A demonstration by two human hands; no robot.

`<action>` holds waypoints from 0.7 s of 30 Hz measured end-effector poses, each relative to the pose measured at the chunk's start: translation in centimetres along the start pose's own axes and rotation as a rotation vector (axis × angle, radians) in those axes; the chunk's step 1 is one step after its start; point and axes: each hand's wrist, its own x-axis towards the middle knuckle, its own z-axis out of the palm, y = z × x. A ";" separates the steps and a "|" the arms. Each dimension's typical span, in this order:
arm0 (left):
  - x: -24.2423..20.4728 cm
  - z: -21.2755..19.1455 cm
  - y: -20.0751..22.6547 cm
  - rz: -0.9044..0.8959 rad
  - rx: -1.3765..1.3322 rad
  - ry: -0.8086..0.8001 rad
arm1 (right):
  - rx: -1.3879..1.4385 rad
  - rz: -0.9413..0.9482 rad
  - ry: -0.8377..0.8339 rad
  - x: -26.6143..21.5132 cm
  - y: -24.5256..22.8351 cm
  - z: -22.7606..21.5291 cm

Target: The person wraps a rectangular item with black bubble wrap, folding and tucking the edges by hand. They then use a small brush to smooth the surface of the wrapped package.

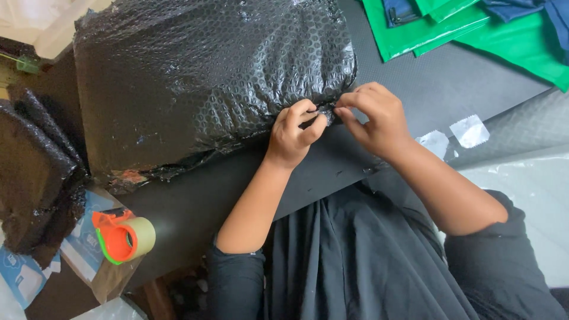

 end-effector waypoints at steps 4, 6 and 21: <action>0.2 0.1 0.0 -0.034 -0.005 0.001 | -0.059 -0.026 -0.086 0.1 -0.3 -0.3; -0.1 0.4 -0.3 -0.037 -0.008 -0.014 | -0.091 -0.028 -0.099 0.7 -1.2 -0.6; 3.5 -2.7 4.6 -0.104 0.333 -0.135 | -0.263 -0.066 -0.175 0.0 0.8 -0.5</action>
